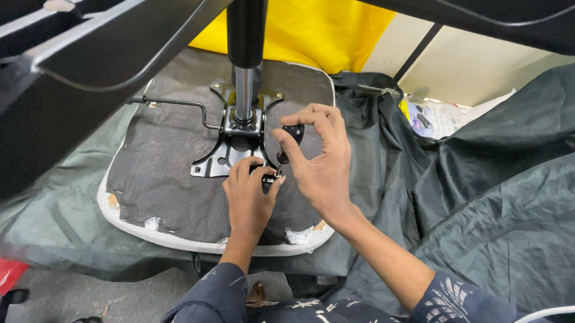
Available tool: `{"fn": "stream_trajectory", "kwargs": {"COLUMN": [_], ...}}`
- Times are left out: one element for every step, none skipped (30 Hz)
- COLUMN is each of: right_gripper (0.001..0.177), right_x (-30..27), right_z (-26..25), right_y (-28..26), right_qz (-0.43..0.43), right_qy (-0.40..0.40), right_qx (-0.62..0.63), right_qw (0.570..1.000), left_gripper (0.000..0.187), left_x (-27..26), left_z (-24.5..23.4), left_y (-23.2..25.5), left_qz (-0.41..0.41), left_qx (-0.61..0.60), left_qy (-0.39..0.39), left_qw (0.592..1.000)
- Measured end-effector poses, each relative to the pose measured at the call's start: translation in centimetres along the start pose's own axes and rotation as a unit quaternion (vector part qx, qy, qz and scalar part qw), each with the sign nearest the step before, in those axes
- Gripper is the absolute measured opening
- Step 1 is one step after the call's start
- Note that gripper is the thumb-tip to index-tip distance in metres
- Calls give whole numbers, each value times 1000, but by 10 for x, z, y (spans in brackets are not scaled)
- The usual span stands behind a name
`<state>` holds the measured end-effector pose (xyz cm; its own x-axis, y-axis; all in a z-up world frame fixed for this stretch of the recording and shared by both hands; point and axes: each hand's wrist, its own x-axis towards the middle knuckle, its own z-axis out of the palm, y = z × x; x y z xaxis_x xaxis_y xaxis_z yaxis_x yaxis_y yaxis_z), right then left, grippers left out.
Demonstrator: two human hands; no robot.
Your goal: The person uses a screwdriver to tighten screws on the metal base of an office chair. They work on multiple screw holes around the central pole, then lift the chair seat to inspect the underside before placing it back down.
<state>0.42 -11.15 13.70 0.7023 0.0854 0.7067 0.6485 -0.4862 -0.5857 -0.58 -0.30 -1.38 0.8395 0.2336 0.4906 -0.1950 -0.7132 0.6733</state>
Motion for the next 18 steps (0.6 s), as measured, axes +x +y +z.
{"fn": "stream_trajectory", "kwargs": {"right_gripper": [21, 22, 23, 25, 21, 18, 16, 16, 18, 21, 21, 21, 20, 23, 26, 29, 25, 21], "right_x": [0, -1, -2, -3, -4, -3, -3, -2, -1, 1, 2, 3, 4, 4, 4, 5, 6, 6], "right_z": [0, 0, 0, 0, -1, -2, -2, -2, -2, -2, -1, -1, -1, -2, -4, -5, -6, -7], "right_y": [1, 1, 2, 2, 2, 3, 3, 3, 3, 3, 4, 4, 4, 5, 5, 5, 6, 5], "right_qz": [17, 25, 34, 43, 41, 39, 36, 21, 6, -10, 15, 41, 67, 72, 77, 80, 68, 58], "right_qy": [-5, -5, -5, -4, -2, 1, 3, 11, 18, 26, 20, 15, 10, 11, 11, 13, 4, -2], "right_qx": [2, 24, 46, 68, 70, 71, 73, 45, 16, -12, -13, -14, -14, 31, 76, 121, 103, 91], "right_qw": [1000, 999, 998, 997, 997, 997, 997, 999, 1000, 1000, 1000, 999, 998, 997, 994, 989, 992, 994], "left_gripper": [23, 23, 23, 23, 23, 22, 22, 22, 22, 22, 22, 21, 22, 22, 22, 22, 22, 22], "left_x": [0, 0, 1, 1, 1, 1, 1, 1, 1, 2, 2, 1, 2, 1, 0, 1, 0, 0], "left_z": [-1, -1, -1, -1, -1, -2, -2, -3, -3, -3, -3, -4, -4, -4, -3, -2, -2, -5], "left_y": [0, 0, 1, 1, 1, 1, 1, 1, 2, 2, 3, 3, 3, 3, 4, 4, 5, 5], "left_qz": [0, -1, -1, -6, -10, -15, -15, -15, -15, -16, -16, -16, -14, -13, -12, -12, -11, -9], "left_qx": [2, 2, 3, 3, 3, 3, 5, 6, 8, 8, 7, 8, 7, 4, 2, -2, -6, -4], "left_qy": [-1, -3, -5, -7, -9, -11, -15, -18, -20, -21, -22, -25, -21, -17, -13, -10, -7, -5], "left_qw": [1000, 1000, 1000, 1000, 1000, 1000, 1000, 1000, 1000, 1000, 1000, 1000, 1000, 1000, 1000, 1000, 1000, 1000]}}
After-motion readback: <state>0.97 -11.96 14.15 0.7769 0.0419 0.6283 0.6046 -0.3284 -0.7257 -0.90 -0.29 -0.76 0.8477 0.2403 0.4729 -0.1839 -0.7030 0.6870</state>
